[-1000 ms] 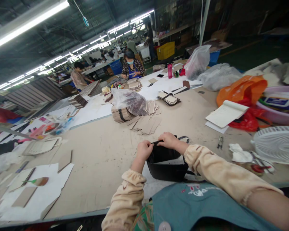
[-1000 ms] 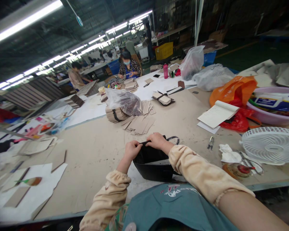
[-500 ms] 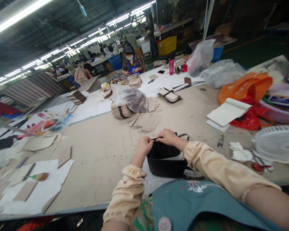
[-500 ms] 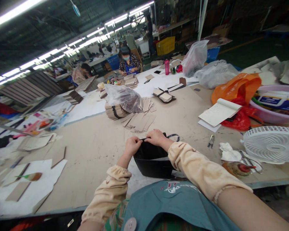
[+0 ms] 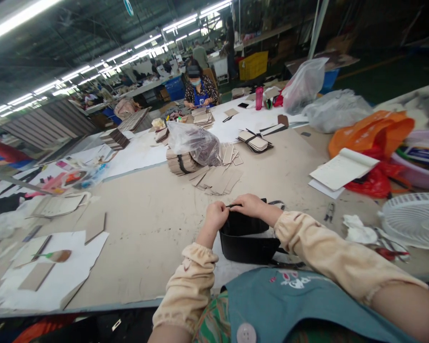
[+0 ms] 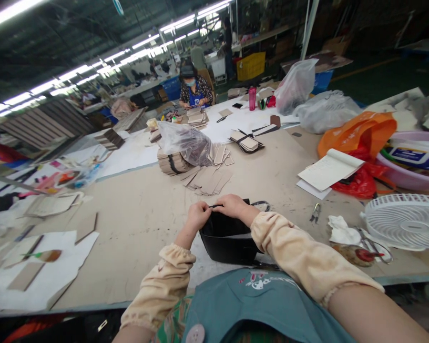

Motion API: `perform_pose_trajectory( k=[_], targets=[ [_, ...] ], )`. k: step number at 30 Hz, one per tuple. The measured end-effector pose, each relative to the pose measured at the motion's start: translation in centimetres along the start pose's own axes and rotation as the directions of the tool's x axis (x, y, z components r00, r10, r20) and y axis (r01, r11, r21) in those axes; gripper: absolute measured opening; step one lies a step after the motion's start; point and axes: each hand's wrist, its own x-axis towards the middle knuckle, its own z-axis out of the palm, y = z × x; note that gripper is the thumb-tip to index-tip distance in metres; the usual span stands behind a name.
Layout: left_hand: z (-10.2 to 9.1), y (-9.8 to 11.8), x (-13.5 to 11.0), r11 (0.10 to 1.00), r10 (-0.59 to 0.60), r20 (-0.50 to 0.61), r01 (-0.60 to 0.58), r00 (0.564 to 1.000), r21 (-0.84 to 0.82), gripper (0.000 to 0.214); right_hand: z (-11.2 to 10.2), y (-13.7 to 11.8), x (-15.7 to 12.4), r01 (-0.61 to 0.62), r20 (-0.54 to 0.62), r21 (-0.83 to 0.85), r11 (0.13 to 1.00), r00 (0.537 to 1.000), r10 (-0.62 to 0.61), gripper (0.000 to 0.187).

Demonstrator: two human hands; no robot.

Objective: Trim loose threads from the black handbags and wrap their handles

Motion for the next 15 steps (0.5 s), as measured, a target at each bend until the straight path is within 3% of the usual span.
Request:
perform_pose_trajectory(
  k=[7, 11, 15],
  targets=[
    [-0.6, -0.3, -1.9, 0.992, 0.044, -0.059, -0.051, 0.997, -0.117, 0.016, 0.6, -1.3, 0.0, -0.026, -0.042, -0.06, 0.998, 0.999, 0.024, 0.033],
    [-2.1, -0.2, -3.9, 0.973, 0.058, -0.249, -0.11, 0.967, -0.203, 0.016, 0.7, -1.3, -0.3, -0.047, -0.064, -0.066, 0.997, 0.997, 0.042, 0.035],
    [-3.3, 0.3, -5.2, 0.992, 0.077, -0.259, -0.1, 0.963, -0.077, 0.018, 0.8, -1.1, -0.2, -0.085, -0.078, -0.075, 0.994, 0.994, 0.079, 0.034]
  ],
)
